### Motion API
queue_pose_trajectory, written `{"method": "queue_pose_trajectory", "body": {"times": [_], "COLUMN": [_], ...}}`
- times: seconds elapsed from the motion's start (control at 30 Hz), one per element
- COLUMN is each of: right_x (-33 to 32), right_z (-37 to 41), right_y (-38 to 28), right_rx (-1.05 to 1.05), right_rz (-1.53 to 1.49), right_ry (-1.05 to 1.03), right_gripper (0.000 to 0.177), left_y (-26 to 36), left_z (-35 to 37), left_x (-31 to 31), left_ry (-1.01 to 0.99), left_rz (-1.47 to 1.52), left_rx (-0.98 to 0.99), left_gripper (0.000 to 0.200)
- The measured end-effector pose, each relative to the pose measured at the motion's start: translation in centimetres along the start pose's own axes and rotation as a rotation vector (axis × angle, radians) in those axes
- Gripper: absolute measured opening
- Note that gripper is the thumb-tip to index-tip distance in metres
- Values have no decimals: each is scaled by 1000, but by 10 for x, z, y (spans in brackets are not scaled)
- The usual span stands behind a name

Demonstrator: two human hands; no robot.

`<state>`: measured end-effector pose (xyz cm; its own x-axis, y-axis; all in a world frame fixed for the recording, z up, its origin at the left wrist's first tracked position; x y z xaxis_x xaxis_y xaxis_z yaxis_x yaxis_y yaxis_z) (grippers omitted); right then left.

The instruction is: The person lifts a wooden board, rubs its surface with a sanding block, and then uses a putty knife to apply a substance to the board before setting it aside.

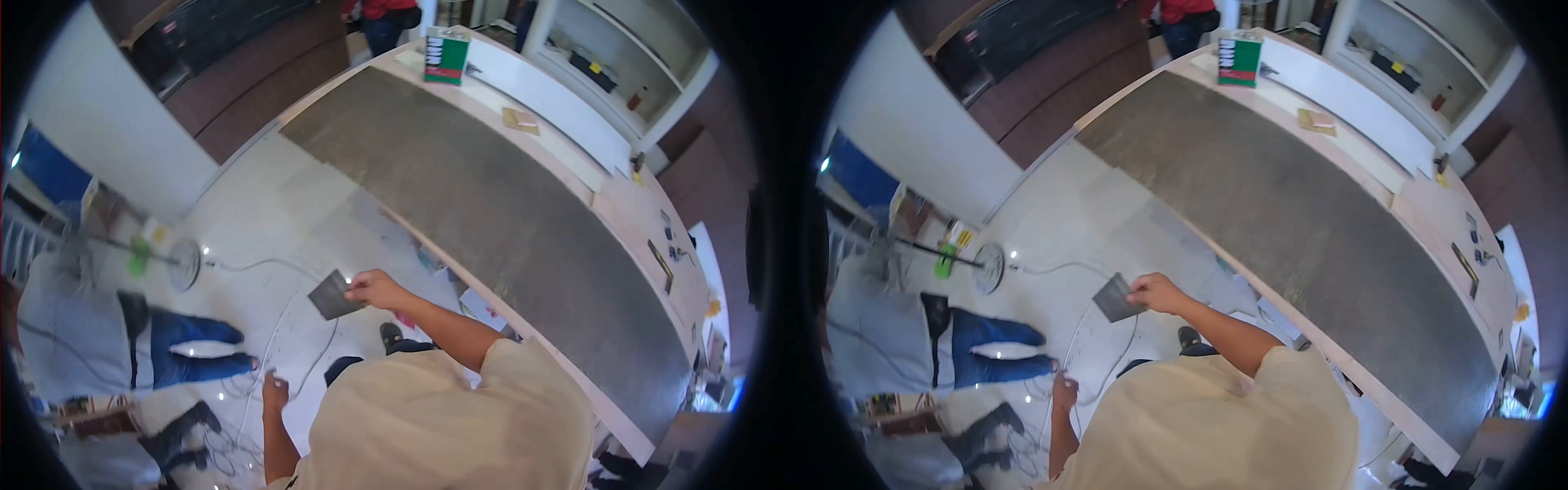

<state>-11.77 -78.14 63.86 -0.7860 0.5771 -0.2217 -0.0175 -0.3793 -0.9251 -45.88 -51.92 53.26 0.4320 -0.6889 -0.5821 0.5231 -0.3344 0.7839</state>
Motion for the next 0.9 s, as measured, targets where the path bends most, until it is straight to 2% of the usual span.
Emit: {"method": "queue_pose_trajectory", "body": {"times": [0.03, 0.07, 0.1, 0.13, 0.2, 0.23, 0.37, 0.43, 0.47, 0.5, 0.53, 0.6, 0.7, 0.73, 0.83, 0.9], "right_x": [-13, -27, -42, -61, -114, -143, -247, -291, -311, -328, -345, -381, -436, -454, -509, -557], "right_z": [-19, -39, -60, -81, -116, -120, -152, -154, -158, -161, -164, -178, -208, -218, -252, -278], "right_y": [-18, -37, -50, -51, -69, -82, -85, -97, -103, -109, -111, -110, -111, -112, -115, -110], "right_rx": [-11, -28, -48, -62, -52, -24, -126, -178, -185, -186, -180, -199, -244, -257, -275, -255], "right_rz": [-17, -35, -54, -76, -97, -96, -573, -627, -655, -683, -714, -707, -771, -799, -901, -875], "right_ry": [19, 34, 46, 89, 250, 365, 658, 760, 821, 880, 937, 970, 1063, 1099, 1257, 1292], "right_gripper": [21, 21, 20, 20, 18, 16, 5, 3, 3, 3, 3, 3, 3, 3, 7, 6], "left_y": [-9, -93, -137, -97, -172, -177, -178, -177, -177, -184, -156, -114, -58, -49, 7, -20], "left_z": [-1, -15, -21, -9, -10, -14, -97, -171, -220, -254, -310, -385, -467, -481, -528, -547], "left_x": [5, 18, 30, 29, 45, 36, -15, -44, -58, -56, -90, -116, -142, -141, -106, -91], "left_ry": [-127, -168, -277, -419, -690, -716, -685, -638, -590, -645, -477, -333, -225, -67, -389, -221], "left_rz": [10, 51, 7, -114, -57, -96, -114, -74, 25, 604, -84, -95, 72, 259, -262, 200], "left_rx": [-165, -236, -338, -303, -333, -349, -368, -336, -342, -623, -176, -79, -73, -259, 320, -138], "left_gripper": [33, 34, 36, 37, 35, 35, 34, 35, 35, 35, 31, 24, 15, 17, 10, 8]}}
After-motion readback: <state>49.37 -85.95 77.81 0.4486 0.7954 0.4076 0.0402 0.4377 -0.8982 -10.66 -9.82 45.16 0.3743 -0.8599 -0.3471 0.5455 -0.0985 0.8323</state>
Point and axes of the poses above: each hand's wrist, its own z-axis away from the middle knuckle, its own x-axis out of the palm, y = z × x, the point moved 7 cm from there along -z, towards the middle knuckle, and after that the axes turned 15 degrees about z, right-handed, at the moved point
